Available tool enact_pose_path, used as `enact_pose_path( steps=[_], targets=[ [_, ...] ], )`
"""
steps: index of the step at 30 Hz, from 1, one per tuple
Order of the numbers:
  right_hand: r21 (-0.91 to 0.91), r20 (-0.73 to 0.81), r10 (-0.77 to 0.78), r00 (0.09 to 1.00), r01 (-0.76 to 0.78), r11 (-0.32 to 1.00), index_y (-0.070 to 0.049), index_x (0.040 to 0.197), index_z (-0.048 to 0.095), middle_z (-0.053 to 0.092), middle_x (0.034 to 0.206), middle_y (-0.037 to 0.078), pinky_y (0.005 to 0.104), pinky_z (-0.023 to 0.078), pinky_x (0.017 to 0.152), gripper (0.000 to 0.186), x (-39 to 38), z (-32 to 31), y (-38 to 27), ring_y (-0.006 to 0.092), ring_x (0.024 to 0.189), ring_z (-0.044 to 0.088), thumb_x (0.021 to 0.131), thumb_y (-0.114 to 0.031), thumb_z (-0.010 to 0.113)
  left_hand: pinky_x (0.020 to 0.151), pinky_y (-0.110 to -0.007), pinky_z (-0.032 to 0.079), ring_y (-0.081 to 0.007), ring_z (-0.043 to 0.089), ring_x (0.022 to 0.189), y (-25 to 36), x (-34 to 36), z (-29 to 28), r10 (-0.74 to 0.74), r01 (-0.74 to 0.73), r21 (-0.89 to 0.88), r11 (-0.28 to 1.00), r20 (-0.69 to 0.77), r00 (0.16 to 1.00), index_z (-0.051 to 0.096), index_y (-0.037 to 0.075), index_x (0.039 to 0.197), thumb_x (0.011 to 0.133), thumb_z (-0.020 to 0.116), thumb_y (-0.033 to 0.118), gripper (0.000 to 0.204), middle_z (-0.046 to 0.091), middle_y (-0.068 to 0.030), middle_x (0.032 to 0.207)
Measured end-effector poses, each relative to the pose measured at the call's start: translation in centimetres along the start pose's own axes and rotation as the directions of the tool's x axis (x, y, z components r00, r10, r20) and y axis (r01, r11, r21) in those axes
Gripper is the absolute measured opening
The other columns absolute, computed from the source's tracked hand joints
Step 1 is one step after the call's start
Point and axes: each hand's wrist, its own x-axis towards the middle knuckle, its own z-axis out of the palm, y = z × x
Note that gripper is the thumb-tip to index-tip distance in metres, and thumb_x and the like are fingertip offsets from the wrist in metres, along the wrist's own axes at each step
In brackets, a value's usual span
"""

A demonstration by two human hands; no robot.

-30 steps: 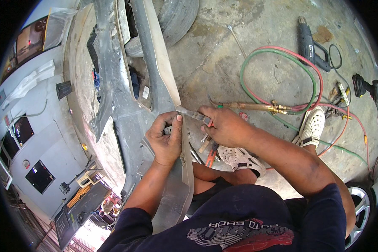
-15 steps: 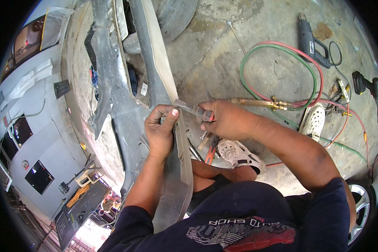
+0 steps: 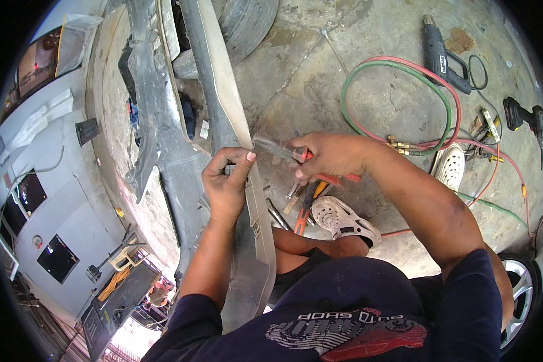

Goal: The person heats a plastic car bumper using a gas torch and a wire. They then use pliers to squeeze and join the heated plastic edges together.

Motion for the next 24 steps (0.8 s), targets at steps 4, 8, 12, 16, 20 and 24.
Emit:
enact_pose_path(
  steps=[4, 8, 12, 16, 20, 24],
  targets=[
    [-0.073, -0.036, 0.132, 0.991, -0.134, 0.988, -0.003, 0.134, 0.064, 0.07, 0.091, 0.008, 0.0357, 0.053, 0.077, 0.044, -0.9, -0.5, 0.0, 0.0194, 0.08, 0.066, 0.095, -0.02, 0.075, 0.072, -0.028, 0.052, -0.0135, 0.067, 0.075, 0.7, -0.2, 0.1, 0.244, -0.23, 0.219, 0.948, -0.037, 0.969, 0.076, 0.0, 0.091, 0.09, 0.085, 0.008, 0.012, 0.075, -0.0059, 0.083],
    [-0.073, -0.055, 0.168, 0.984, -0.171, 0.983, -0.005, 0.137, 0.063, 0.068, 0.086, 0.003, 0.032, 0.049, 0.064, 0.043, -2.2, 0.1, -1.2, 0.0132, 0.07, 0.059, 0.097, -0.018, 0.074, 0.068, -0.029, 0.051, -0.0158, 0.066, 0.073, 1.2, -0.1, -0.3, 0.398, -0.375, 0.338, 0.863, 0.004, 0.918, 0.077, 0.001, 0.094, 0.09, 0.084, 0.007, 0.01, 0.073, -0.0081, 0.081],
    [0.064, -0.034, -0.055, 0.998, 0.057, 0.996, -0.005, 0.135, 0.063, 0.066, 0.082, 0.001, 0.0304, 0.045, 0.053, 0.04, -1.0, 0.4, 2.1, 0.0107, 0.062, 0.055, 0.099, -0.019, 0.073, 0.069, -0.035, 0.053, -0.0253, 0.068, 0.072, 2.0, 0.2, -0.4, 0.463, -0.445, 0.347, 0.826, 0.034, 0.886, 0.077, 0.003, 0.092, 0.086, 0.085, 0.004, 0.01, 0.076, -0.01, 0.085],
    [0.08, -0.013, 0.064, 0.998, -0.062, 0.995, -0.004, 0.133, 0.064, 0.069, 0.091, 0.003, 0.0314, 0.048, 0.064, 0.037, -2.0, 0.7, -1.5, 0.0128, 0.072, 0.059, 0.099, -0.017, 0.072, 0.07, -0.035, 0.053, -0.0256, 0.067, 0.073, 2.0, -0.1, -0.4, 0.487, -0.458, 0.358, 0.813, 0.011, 0.873, 0.076, 0.003, 0.095, 0.088, 0.082, 0.003, 0.01, 0.075, -0.0107, 0.087],
    [0.237, 0.028, 0.057, 0.998, -0.062, 0.97, 0.001, 0.13, 0.063, 0.073, 0.106, 0.009, 0.0332, 0.054, 0.087, 0.037, -1.6, 1.4, -1.0, 0.0181, 0.094, 0.069, 0.099, -0.016, 0.074, 0.073, -0.032, 0.053, -0.0217, 0.067, 0.076, 1.0, -0.1, -0.5, 0.475, -0.449, 0.318, 0.835, -0.006, 0.88, 0.073, 0.001, 0.101, 0.094, 0.077, 0.004, 0.008, 0.074, -0.0103, 0.088],
    [0.437, 0.032, -0.03, 0.999, 0.013, 0.899, 0.006, 0.128, 0.061, 0.073, 0.11, 0.014, 0.035, 0.058, 0.089, 0.037, -0.7, 2.1, 0.5, 0.0214, 0.103, 0.072, 0.099, -0.016, 0.072, 0.076, -0.029, 0.052, -0.017, 0.066, 0.079, 1.0, 0.0, -0.5, 0.467, -0.445, 0.311, 0.84, 0.005, 0.884, 0.072, 0.0, 0.104, 0.098, 0.074, 0.005, 0.008, 0.073, -0.0082, 0.089]
  ],
)
